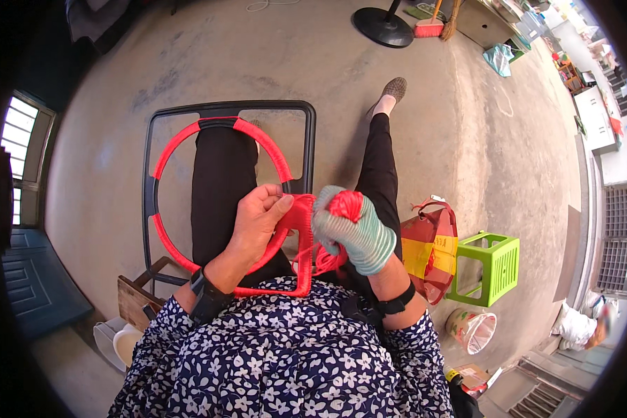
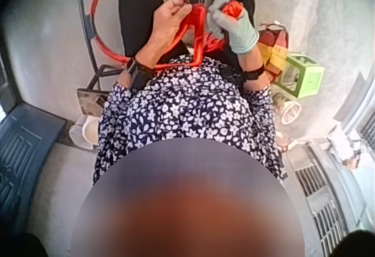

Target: The person is weaving a red plastic cord around a black and red chair frame.

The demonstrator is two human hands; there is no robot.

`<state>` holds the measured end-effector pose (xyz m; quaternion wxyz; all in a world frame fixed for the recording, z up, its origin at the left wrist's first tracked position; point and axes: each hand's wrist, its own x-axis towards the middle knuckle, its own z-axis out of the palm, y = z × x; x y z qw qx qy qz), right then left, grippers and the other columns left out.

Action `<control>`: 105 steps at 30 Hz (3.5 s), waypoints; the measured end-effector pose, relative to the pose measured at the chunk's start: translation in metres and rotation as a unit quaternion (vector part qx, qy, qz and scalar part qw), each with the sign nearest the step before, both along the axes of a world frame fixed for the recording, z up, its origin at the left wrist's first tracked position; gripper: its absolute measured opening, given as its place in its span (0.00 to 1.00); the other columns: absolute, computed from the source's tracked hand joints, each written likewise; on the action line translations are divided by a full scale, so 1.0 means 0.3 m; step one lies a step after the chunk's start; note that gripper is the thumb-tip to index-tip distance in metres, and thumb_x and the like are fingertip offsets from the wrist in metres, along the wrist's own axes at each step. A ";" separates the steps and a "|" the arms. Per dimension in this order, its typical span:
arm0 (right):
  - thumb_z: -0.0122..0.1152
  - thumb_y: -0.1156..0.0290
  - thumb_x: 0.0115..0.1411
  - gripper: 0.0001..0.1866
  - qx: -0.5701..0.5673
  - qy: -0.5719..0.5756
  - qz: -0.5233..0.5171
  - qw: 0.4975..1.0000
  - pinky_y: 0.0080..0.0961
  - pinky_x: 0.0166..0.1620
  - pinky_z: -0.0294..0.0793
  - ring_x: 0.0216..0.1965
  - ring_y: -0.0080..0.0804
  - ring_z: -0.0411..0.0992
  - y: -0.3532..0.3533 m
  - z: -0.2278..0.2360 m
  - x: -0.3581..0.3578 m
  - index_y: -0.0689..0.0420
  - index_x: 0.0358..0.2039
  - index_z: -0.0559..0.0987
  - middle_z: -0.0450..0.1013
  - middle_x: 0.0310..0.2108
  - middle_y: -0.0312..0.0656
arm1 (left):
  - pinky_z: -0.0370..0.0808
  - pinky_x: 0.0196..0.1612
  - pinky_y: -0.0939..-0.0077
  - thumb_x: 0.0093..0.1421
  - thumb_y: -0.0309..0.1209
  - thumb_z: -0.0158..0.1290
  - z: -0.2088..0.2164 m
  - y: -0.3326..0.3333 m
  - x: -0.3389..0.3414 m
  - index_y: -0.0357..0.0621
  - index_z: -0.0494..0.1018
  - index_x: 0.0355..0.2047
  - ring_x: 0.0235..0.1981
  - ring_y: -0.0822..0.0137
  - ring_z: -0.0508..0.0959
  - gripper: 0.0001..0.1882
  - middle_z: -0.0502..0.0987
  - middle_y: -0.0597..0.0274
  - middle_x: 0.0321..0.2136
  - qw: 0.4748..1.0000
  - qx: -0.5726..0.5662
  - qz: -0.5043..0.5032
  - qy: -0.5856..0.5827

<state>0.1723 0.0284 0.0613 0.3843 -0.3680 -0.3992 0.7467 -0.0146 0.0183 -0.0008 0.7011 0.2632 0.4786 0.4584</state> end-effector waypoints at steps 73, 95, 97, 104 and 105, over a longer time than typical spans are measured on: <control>0.59 0.61 0.60 0.14 -0.160 0.239 -0.193 0.938 0.28 0.32 0.73 0.28 0.32 0.69 0.114 -0.205 0.023 0.53 0.24 0.68 0.73 0.29 0.40 | 0.74 0.25 0.84 0.66 0.32 0.48 -0.008 0.007 -0.004 0.42 0.71 0.35 0.23 0.79 0.76 0.07 0.76 0.68 0.26 0.999 0.034 0.024 0.030; 0.55 0.75 0.53 0.16 0.429 -0.549 -0.202 0.689 0.33 0.37 0.75 0.34 0.46 0.75 0.152 -0.035 -0.013 0.55 0.45 0.74 0.75 0.34 0.50 | 0.72 0.38 0.80 0.68 0.33 0.44 0.038 0.001 0.016 0.39 0.66 0.48 0.36 0.75 0.74 0.13 0.75 0.61 0.37 0.994 0.045 0.064 0.079; 0.58 0.71 0.49 0.18 0.644 -0.528 -0.039 0.552 0.39 0.49 0.71 0.47 0.41 0.71 0.152 0.005 -0.066 0.56 0.42 0.75 0.73 0.43 0.45 | 0.71 0.41 0.80 0.68 0.33 0.41 0.050 0.002 0.025 0.38 0.63 0.53 0.41 0.73 0.73 0.17 0.73 0.60 0.42 0.983 0.133 0.114 0.063; 0.57 0.63 0.62 0.13 0.134 -0.207 -0.210 0.946 0.23 0.28 0.72 0.26 0.27 0.73 0.137 -0.122 -0.049 0.61 0.37 0.74 0.74 0.29 0.41 | 0.69 0.35 0.83 0.65 0.26 0.44 -0.020 0.012 0.004 0.36 0.71 0.46 0.31 0.80 0.68 0.12 0.72 0.68 0.32 0.982 0.129 0.128 0.060; 0.52 0.62 0.64 0.13 0.035 -0.125 -0.162 0.978 0.23 0.28 0.74 0.28 0.27 0.74 0.139 -0.140 -0.035 0.61 0.39 0.73 0.74 0.29 0.40 | 0.70 0.37 0.82 0.64 0.23 0.44 -0.025 0.016 0.010 0.36 0.72 0.45 0.32 0.79 0.70 0.12 0.74 0.68 0.32 0.979 0.131 0.146 0.048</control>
